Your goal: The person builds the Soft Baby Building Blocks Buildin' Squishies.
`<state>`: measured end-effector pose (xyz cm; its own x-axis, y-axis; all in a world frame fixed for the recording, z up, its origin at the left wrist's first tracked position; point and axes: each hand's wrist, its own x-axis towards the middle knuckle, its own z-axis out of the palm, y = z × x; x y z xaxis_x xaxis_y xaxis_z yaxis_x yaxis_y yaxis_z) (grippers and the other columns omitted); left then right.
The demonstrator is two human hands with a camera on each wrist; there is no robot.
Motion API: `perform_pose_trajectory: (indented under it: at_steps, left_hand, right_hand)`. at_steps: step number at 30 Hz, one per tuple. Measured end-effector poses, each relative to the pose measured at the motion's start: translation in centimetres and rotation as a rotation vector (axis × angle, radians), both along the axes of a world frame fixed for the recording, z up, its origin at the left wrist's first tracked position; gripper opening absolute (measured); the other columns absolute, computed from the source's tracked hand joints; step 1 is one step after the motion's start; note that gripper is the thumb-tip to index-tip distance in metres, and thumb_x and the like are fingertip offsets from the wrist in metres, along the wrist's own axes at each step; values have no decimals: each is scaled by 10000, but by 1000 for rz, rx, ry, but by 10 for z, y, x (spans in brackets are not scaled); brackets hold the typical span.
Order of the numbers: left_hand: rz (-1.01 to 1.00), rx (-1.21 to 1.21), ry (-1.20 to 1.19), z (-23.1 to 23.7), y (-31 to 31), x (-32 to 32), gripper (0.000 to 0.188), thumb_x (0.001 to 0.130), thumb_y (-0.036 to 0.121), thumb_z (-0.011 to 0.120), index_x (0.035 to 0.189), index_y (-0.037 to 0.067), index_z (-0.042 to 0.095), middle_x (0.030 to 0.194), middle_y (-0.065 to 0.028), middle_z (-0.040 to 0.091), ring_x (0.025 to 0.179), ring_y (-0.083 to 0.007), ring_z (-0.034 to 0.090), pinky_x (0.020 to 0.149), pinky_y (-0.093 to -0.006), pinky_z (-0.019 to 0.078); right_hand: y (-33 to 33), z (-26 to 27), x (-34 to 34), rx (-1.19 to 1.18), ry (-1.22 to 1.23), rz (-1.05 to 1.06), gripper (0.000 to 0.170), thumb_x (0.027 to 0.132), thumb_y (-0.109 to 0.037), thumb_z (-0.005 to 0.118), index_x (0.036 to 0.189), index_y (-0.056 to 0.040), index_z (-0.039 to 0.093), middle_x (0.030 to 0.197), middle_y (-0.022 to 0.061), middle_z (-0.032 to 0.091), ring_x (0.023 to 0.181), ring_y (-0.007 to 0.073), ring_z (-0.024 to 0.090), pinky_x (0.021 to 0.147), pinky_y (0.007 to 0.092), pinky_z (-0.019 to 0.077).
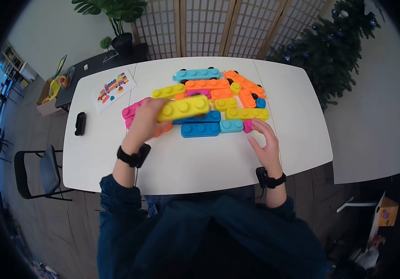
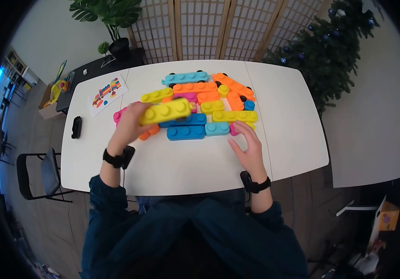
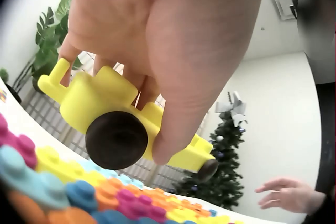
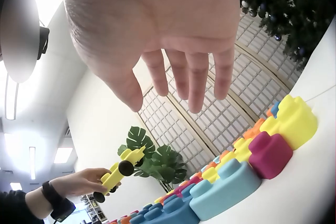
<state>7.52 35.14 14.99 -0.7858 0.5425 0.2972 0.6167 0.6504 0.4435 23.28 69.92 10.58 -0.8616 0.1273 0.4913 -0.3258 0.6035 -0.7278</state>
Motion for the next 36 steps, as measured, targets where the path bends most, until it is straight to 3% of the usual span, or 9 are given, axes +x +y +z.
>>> perform_pose_trajectory:
  at_steps: [3,5,7,10,15,27,29,36]
  left_hand:
    - [-175,7,-20,-28,21,35,582,702,141,835,1246,105,631,1228,-94,658,1169,-322,566,969,-450,449]
    - [-236,69,-92,-40,33,53,591,681,106,842,1232,67,630,1159,-136,662,1121,-355,579,979,-424,471]
    - [-231,54,-136,-51,40,64,588,682,103,839,1231,65,631,1152,-133,658,1111,-355,576,974,-423,473]
    - [-208,31,-189,-65,46,71,583,684,96,834,1230,62,632,1152,-128,645,1099,-356,569,973,-425,474]
    - [-178,7,-205,-83,51,74,587,684,91,833,1235,64,633,1188,-123,624,1127,-357,554,990,-431,468]
    - [-147,-12,-120,-93,50,78,572,700,130,850,1231,69,645,1197,-94,627,1159,-307,569,964,-425,488]
    - [-138,10,-169,-87,46,76,586,696,140,869,1233,60,648,1225,-127,635,1167,-344,575,1004,-427,483]
    - [-95,64,-265,-69,22,76,528,715,102,863,1202,55,664,1239,-122,649,1142,-341,608,984,-398,512]
  right_hand:
    - [-13,2,-11,-8,-52,87,460,831,-69,794,1256,-15,626,1310,155,634,1166,295,639,991,367,507]
    - [-18,2,-15,2,-117,133,470,829,-94,804,1258,-22,627,1304,146,637,1163,292,639,989,366,508]
    - [-20,-4,-22,96,-84,252,455,827,-145,814,1237,-44,645,1270,131,644,1146,295,639,974,361,512]
    - [-22,-7,-24,133,-174,316,422,796,-106,825,1179,-34,665,1205,118,664,1098,293,650,943,369,516]
    - [-24,-27,-26,185,-257,333,391,778,-114,832,1132,-45,681,1147,113,662,1066,312,651,917,364,526]
    - [-25,-48,-21,221,-251,288,300,819,-112,778,1095,-56,673,1104,101,656,1017,322,645,872,377,533]
    - [-24,-48,-20,215,-240,276,296,822,-109,775,1094,-55,672,1106,102,657,1013,322,645,873,376,532]
    - [-23,-49,-19,140,-296,263,289,818,-75,775,1090,-51,681,1096,103,659,942,304,663,828,361,547]
